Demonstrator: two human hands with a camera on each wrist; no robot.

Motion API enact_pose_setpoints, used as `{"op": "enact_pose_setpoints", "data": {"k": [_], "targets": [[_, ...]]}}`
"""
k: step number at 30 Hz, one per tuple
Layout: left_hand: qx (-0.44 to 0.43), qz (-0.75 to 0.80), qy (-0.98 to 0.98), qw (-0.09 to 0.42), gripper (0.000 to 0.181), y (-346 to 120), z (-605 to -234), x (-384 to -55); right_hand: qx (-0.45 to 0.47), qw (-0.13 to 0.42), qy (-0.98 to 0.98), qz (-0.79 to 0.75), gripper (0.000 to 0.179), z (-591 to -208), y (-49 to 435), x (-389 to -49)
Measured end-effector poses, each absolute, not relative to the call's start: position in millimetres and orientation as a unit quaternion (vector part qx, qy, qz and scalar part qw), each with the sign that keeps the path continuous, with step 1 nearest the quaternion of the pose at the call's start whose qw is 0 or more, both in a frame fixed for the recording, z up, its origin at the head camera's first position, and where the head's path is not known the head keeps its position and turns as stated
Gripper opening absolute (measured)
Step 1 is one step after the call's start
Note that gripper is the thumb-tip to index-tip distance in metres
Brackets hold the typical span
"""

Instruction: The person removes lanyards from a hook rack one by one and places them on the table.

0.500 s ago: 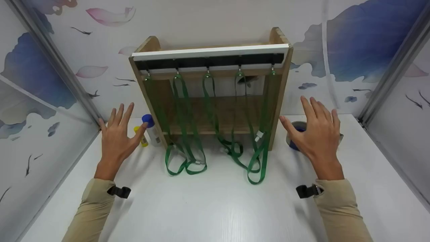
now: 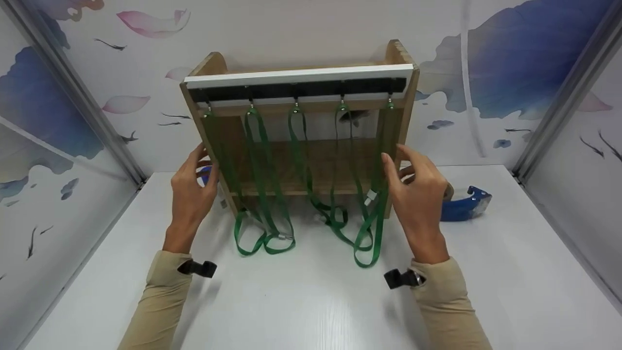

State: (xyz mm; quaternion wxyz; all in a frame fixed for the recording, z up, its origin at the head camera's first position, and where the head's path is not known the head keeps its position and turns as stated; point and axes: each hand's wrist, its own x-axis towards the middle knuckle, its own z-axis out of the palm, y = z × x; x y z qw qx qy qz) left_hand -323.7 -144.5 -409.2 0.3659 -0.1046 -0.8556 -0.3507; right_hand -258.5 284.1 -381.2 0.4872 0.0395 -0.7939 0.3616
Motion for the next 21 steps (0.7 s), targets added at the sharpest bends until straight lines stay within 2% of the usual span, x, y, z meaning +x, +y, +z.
{"op": "enact_pose_setpoints", "data": {"k": [13,21], "targets": [[-0.100,-0.359,-0.853,0.367,0.055,-135,-409,-328,0.032,0.494,-0.756,0.428,0.021,-379,274,-271],[-0.088,-0.366,-0.852,0.364,0.055,-134,-413,-326,-0.005,0.444,-0.788,0.427,0.044,-380,266,-271]]}}
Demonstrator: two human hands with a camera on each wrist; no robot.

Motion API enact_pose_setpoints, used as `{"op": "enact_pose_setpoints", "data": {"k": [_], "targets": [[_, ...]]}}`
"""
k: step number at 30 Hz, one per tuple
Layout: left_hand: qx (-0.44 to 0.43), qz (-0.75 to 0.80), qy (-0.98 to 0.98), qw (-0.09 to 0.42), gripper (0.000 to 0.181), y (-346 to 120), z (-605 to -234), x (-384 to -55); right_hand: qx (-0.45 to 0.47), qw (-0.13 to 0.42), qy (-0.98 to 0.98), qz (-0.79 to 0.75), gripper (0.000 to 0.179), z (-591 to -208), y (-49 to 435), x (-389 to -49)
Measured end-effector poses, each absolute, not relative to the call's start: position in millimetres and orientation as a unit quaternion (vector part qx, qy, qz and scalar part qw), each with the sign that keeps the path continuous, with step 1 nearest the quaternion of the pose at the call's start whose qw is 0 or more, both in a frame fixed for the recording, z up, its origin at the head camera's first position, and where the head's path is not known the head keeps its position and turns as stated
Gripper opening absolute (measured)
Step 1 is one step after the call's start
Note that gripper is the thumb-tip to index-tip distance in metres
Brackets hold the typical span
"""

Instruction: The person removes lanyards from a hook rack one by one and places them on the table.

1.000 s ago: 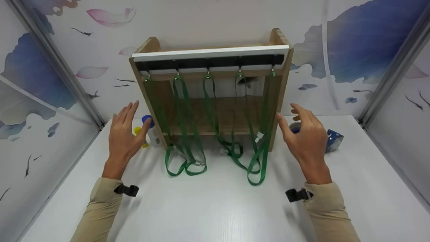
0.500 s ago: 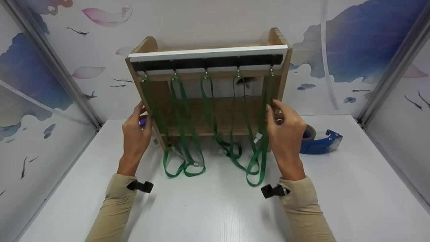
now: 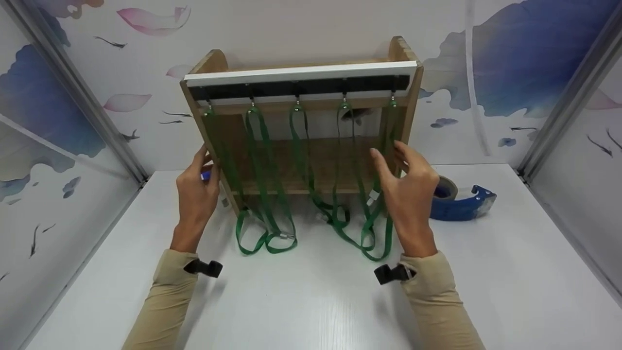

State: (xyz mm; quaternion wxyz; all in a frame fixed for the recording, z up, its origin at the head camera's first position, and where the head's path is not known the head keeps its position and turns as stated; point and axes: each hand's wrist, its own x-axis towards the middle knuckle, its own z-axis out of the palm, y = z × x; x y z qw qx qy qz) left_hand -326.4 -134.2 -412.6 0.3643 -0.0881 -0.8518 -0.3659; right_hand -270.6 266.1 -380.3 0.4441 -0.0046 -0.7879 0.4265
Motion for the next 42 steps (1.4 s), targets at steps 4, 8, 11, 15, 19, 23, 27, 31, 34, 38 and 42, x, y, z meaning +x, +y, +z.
{"op": "enact_pose_setpoints", "data": {"k": [4,8,11,15,19,23,27,31,34,38,42], "targets": [[-0.092,-0.374,-0.850,0.359,0.056,-134,-415,-326,-0.010,0.452,-0.791,0.412,0.042,-383,263,-271],[-0.092,-0.373,-0.851,0.358,0.056,-135,-417,-326,-0.008,0.469,-0.787,0.400,0.028,-385,265,-270],[-0.092,-0.374,-0.850,0.359,0.056,-136,-418,-325,-0.012,0.482,-0.780,0.398,0.022,-384,267,-268],[-0.090,-0.374,-0.851,0.357,0.056,-137,-418,-324,-0.002,0.519,-0.747,0.416,0.019,-377,267,-263],[-0.089,-0.367,-0.854,0.357,0.055,-138,-418,-324,0.037,0.560,-0.705,0.434,0.022,-360,264,-254],[-0.090,-0.362,-0.854,0.363,0.055,-140,-417,-325,0.060,0.542,-0.709,0.446,0.029,-344,265,-241],[-0.093,-0.363,-0.853,0.363,0.055,-140,-417,-325,0.057,0.495,-0.744,0.444,0.026,-340,273,-235],[-0.091,-0.361,-0.856,0.359,0.054,-140,-416,-325,0.044,0.456,-0.774,0.437,0.026,-343,286,-238],[-0.091,-0.364,-0.855,0.357,0.054,-140,-414,-325,0.029,0.434,-0.787,0.438,0.026,-345,293,-242],[-0.093,-0.369,-0.853,0.358,0.055,-140,-412,-325,0.013,0.417,-0.793,0.444,0.024,-346,297,-244],[-0.095,-0.370,-0.851,0.359,0.054,-139,-411,-326,0.019,0.412,-0.796,0.442,0.025,-347,299,-244]]}}
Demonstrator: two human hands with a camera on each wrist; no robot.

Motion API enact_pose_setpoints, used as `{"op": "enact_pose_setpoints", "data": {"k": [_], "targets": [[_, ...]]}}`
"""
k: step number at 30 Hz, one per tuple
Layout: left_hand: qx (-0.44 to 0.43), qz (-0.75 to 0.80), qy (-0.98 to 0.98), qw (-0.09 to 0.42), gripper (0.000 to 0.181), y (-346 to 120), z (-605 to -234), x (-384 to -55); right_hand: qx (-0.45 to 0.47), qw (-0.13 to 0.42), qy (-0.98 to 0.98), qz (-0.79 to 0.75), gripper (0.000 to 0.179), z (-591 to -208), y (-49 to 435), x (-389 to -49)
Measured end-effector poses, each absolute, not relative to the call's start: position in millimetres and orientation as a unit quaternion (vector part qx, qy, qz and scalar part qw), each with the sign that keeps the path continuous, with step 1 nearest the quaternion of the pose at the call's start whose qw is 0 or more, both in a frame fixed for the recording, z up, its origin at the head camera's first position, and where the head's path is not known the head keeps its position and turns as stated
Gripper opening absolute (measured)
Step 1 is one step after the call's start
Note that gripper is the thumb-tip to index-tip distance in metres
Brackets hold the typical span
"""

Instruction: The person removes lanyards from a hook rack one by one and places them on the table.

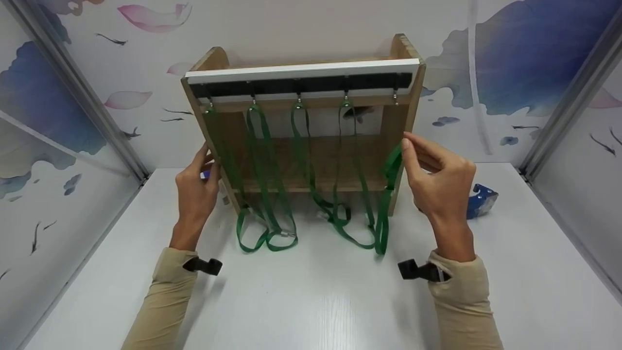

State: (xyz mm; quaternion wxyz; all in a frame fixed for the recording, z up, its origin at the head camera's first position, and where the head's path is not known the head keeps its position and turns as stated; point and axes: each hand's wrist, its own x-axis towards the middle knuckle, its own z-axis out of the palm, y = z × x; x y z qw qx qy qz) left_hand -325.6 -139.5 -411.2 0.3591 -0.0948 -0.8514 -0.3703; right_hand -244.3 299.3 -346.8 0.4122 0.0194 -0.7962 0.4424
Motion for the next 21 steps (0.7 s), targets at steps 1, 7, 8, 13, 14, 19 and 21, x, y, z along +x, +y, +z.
{"op": "enact_pose_setpoints", "data": {"k": [1,7,8,13,14,19,21], "targets": [[-0.095,-0.371,-0.851,0.359,0.053,-140,-412,-326,0.025,0.410,-0.797,0.443,0.026,-347,299,-244],[-0.097,-0.374,-0.849,0.359,0.052,-140,-415,-327,0.070,0.379,-0.794,0.471,0.031,-346,296,-235],[-0.099,-0.377,-0.848,0.359,0.052,-140,-415,-327,0.076,0.371,-0.793,0.477,0.032,-345,294,-232],[-0.104,-0.382,-0.847,0.355,0.053,-140,-416,-327,0.090,0.340,-0.786,0.508,0.039,-338,287,-212],[-0.104,-0.382,-0.847,0.356,0.054,-140,-416,-327,0.089,0.338,-0.784,0.513,0.039,-336,286,-209],[-0.101,-0.377,-0.848,0.360,0.054,-140,-414,-327,0.082,0.335,-0.779,0.523,0.031,-339,293,-204],[-0.101,-0.376,-0.847,0.362,0.054,-141,-413,-327,0.078,0.330,-0.788,0.514,0.028,-349,303,-211]]}}
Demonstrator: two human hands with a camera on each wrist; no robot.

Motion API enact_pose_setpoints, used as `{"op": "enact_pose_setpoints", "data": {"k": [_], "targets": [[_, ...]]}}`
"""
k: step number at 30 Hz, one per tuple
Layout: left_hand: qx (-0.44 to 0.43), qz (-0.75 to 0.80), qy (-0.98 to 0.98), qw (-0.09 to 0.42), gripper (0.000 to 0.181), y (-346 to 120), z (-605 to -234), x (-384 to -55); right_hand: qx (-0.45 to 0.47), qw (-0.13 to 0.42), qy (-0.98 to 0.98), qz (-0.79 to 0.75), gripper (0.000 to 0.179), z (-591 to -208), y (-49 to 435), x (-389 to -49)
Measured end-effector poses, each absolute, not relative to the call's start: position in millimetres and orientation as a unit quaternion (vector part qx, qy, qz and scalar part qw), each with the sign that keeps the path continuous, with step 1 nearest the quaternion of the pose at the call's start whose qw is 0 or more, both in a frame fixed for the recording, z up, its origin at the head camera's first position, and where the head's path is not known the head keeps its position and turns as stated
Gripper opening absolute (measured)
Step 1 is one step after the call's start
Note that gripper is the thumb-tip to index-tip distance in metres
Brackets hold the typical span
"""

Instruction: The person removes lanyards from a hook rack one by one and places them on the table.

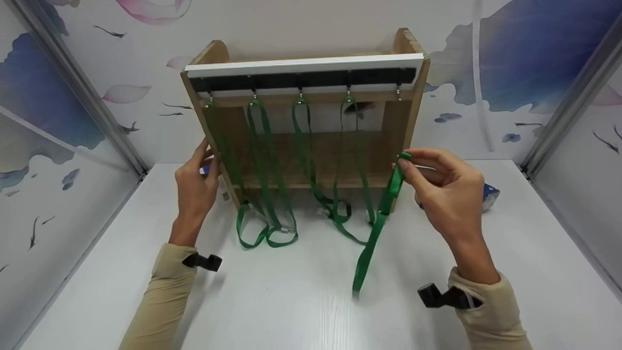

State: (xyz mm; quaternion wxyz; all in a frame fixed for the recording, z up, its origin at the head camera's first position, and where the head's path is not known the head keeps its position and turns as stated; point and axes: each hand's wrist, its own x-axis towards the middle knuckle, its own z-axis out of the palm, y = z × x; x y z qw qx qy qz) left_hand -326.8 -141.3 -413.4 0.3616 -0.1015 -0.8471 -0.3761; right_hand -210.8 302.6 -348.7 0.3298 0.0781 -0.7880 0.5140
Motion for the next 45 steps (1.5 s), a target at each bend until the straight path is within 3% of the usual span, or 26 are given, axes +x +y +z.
{"op": "enact_pose_setpoints", "data": {"k": [11,20,27,29,34,41,45], "targets": [[-0.103,-0.376,-0.848,0.360,0.054,-143,-414,-326,0.036,0.257,-0.881,0.395,0.021,-406,355,-245],[-0.110,-0.381,-0.842,0.365,0.052,-141,-413,-328,0.159,0.192,-0.919,0.306,0.026,-428,354,-237],[-0.105,-0.378,-0.845,0.363,0.053,-142,-414,-328,0.233,-0.028,-0.935,0.265,0.019,-448,329,-227],[-0.102,-0.379,-0.845,0.363,0.053,-142,-415,-328,0.245,-0.062,-0.930,0.266,0.016,-454,323,-227],[-0.106,-0.377,-0.847,0.360,0.054,-143,-416,-327,0.255,-0.081,-0.925,0.271,0.020,-462,319,-228],[-0.110,-0.380,-0.844,0.362,0.053,-143,-415,-327,0.234,-0.104,-0.928,0.271,0.055,-462,318,-228],[-0.107,-0.377,-0.846,0.361,0.053,-144,-415,-328,0.218,-0.088,-0.938,0.254,0.052,-464,318,-231]]}}
